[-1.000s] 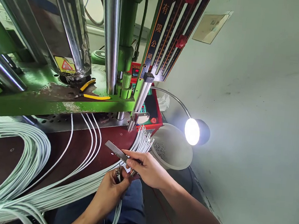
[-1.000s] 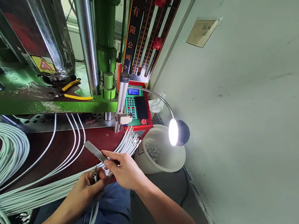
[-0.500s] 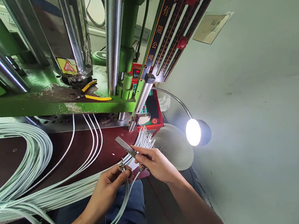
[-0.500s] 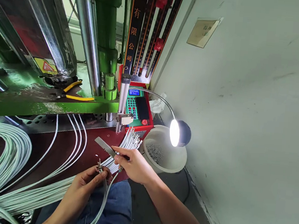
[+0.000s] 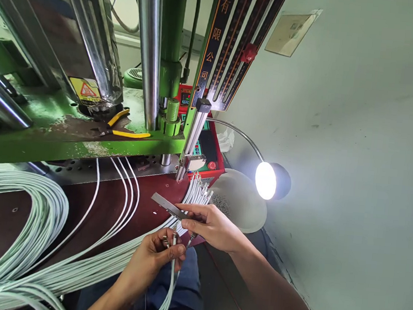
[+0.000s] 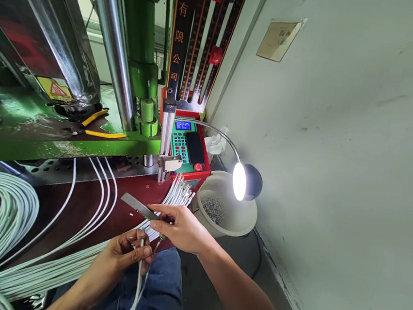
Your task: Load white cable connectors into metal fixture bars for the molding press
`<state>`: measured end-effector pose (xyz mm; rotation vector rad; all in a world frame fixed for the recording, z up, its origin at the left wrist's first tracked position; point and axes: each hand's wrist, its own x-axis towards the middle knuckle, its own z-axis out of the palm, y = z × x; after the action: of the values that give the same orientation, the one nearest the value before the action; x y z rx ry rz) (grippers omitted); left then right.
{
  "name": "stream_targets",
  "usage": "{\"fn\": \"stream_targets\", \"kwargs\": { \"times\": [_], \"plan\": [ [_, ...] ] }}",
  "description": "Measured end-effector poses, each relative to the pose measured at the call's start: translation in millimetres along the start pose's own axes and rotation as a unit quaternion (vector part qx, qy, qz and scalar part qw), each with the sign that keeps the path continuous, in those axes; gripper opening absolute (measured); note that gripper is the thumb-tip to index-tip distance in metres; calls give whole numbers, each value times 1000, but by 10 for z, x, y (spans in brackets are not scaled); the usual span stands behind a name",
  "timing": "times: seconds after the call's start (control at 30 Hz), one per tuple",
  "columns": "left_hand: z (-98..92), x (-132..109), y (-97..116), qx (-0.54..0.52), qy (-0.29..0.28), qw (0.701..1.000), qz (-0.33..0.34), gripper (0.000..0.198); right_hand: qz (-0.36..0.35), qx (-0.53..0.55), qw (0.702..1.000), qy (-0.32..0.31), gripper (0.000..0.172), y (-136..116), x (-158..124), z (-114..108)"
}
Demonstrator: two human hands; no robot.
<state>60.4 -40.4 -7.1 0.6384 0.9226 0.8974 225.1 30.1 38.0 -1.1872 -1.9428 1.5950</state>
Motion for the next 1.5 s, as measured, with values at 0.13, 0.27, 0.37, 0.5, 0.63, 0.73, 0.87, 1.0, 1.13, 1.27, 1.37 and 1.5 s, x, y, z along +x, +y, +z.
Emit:
{"fn": "stream_targets", "kwargs": {
  "times": [0.13,0.27,0.37,0.5,0.63,0.73,0.87,1.0,1.13,1.27,1.37,1.5],
  "plan": [
    [-6,-49,59,-62,-22,998,-6,26,13,21,1000,16,40,5,-8,6],
    [24,-125,106,-62,-27,998,8,25,33,37,998,38,43,10,-33,11],
    [35,-141,82,-55,-25,998,31,25,29,31,999,31,43,14,-41,11],
    [4,-93,-8,-31,-3,999,38,27,21,14,999,32,42,13,-36,7],
    [-25,-44,-59,-5,40,998,57,26,12,-3,1000,19,39,4,-30,1],
    [-32,-39,-39,-1,33,998,49,26,3,1,1000,9,38,-4,-24,11],
    [-39,-50,18,40,-9,998,43,29,-4,-16,1000,13,37,-28,-18,46],
    [-26,-44,27,34,17,998,47,38,-9,-28,999,12,38,-46,-18,78],
    [1,-16,-20,25,67,996,44,39,-14,-29,999,1,39,-35,-9,101],
    [17,-9,-58,40,74,995,47,38,-11,-26,1000,3,40,-36,-2,139],
    [19,-19,-54,53,73,994,57,38,-13,-36,999,19,41,-42,-5,162],
    [-2,-23,-38,67,70,994,55,37,-27,-19,999,6,41,-24,1,160]
  ]
}}
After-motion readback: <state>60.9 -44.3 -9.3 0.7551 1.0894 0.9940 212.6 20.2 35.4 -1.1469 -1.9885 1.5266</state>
